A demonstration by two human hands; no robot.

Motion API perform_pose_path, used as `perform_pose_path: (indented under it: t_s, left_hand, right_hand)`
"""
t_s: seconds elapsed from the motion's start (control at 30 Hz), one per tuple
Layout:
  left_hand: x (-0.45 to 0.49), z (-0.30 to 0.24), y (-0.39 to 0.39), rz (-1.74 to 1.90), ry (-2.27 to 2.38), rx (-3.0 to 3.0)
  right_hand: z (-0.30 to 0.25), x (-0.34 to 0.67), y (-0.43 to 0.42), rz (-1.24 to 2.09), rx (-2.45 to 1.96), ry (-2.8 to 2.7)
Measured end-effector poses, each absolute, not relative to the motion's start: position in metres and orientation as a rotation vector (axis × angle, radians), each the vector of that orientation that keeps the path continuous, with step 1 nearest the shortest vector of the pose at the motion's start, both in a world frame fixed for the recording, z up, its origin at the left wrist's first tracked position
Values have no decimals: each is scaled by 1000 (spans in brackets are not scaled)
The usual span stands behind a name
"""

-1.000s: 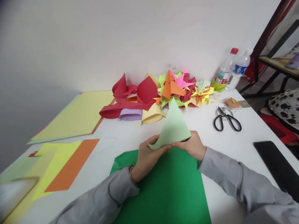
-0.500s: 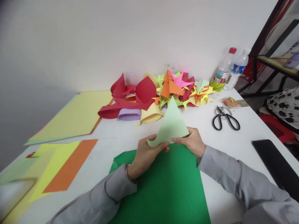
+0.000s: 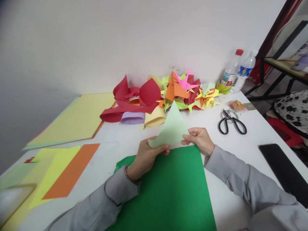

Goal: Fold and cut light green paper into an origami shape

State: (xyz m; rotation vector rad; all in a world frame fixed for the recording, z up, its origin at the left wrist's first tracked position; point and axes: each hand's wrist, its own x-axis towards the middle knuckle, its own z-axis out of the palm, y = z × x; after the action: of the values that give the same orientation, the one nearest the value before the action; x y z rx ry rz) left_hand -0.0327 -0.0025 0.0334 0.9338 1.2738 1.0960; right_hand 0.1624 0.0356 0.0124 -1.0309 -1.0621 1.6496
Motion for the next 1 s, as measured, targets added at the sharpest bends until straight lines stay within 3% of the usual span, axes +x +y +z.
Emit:
perform_pose_path:
  t_s: [0.53,0.77,1.0]
  left_hand:
    - [-35,22,3,1248,1185,868]
    - [-25,26,-4,1195,1103,960]
    - [-21,29,-8,1128,1148,1040]
  right_hand:
    - [14,162,36,1723,-920,-883]
    - [16,146,18,1714,-902,-1278]
    - [12,144,15,1648,-892,-1307]
